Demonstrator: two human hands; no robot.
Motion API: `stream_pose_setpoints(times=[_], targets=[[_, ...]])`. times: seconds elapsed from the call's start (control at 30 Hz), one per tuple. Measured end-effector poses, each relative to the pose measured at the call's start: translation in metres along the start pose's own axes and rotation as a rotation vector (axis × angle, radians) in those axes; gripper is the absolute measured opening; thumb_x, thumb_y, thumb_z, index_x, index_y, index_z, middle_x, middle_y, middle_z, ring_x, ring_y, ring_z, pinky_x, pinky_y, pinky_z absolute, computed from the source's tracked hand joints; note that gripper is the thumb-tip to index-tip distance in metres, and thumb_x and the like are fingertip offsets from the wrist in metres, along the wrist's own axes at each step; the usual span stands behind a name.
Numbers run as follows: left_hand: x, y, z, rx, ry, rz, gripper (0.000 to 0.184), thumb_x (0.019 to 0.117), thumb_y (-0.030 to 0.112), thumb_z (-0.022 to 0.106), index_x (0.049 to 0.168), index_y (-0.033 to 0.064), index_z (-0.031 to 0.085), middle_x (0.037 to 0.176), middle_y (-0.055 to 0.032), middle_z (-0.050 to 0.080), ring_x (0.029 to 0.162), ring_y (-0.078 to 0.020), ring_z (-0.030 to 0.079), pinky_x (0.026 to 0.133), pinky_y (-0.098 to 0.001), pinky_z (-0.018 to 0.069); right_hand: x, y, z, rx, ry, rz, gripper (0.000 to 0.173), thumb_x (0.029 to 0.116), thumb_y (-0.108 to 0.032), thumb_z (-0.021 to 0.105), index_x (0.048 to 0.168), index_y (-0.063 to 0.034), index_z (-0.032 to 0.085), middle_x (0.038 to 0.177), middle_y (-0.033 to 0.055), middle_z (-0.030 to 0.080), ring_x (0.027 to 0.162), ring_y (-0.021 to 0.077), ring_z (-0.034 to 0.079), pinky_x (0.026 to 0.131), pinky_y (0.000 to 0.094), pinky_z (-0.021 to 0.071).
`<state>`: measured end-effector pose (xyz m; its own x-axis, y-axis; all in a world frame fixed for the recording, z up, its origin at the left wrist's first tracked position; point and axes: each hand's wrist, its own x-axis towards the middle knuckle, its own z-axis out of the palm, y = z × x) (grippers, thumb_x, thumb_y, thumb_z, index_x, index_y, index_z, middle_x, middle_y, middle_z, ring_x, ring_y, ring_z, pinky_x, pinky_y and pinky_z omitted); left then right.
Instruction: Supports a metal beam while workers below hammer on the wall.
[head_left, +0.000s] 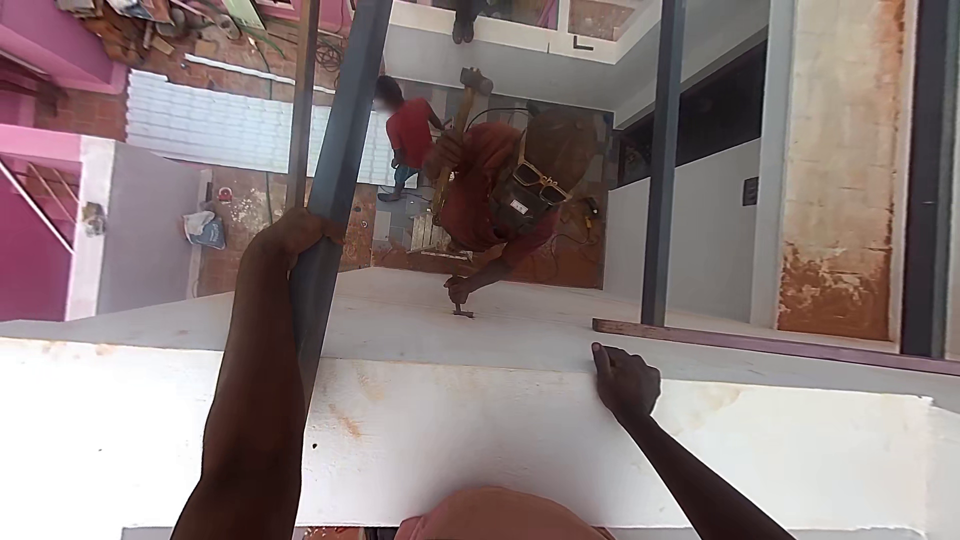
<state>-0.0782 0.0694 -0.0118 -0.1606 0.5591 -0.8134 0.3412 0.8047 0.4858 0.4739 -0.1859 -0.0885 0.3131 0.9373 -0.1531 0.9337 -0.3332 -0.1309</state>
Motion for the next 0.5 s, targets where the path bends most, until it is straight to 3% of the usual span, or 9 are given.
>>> stream_pose_setpoints(times=[0.2, 0.5], targets=[[-0.020, 0.008, -0.015, 0.013, 0.011, -0.046, 0.026, 0.0894, 0.005, 0.066, 0.113, 0.0006, 0.057, 0.086, -0.0133, 0.064, 0.068, -0.0199, 0.063, 0.063, -0.0382, 0.0552, -0.001, 0.001, -0.002, -0.006, 0.001, -0.006, 0.069, 0.1023, -0.061, 0.031, 0.084, -0.0120, 0.076, 0.084, 0.0083, 0.075, 0.082, 0.0312, 0.068, 0.080, 0.0558, 0.0435], [0.006, -0.013, -0.020, 0.024, 0.006, 0.006, 0.026, 0.0871, 0.008, 0.068, 0.110, 0.0016, 0.059, 0.082, -0.0125, 0.067, 0.067, -0.0205, 0.067, 0.060, -0.0389, 0.0579, -0.001, -0.002, -0.009, -0.007, -0.073, 0.023, 0.068, 0.1041, -0.058, 0.031, 0.087, -0.0106, 0.076, 0.086, 0.0099, 0.075, 0.087, 0.0329, 0.068, 0.084, 0.0576, 0.0433]])
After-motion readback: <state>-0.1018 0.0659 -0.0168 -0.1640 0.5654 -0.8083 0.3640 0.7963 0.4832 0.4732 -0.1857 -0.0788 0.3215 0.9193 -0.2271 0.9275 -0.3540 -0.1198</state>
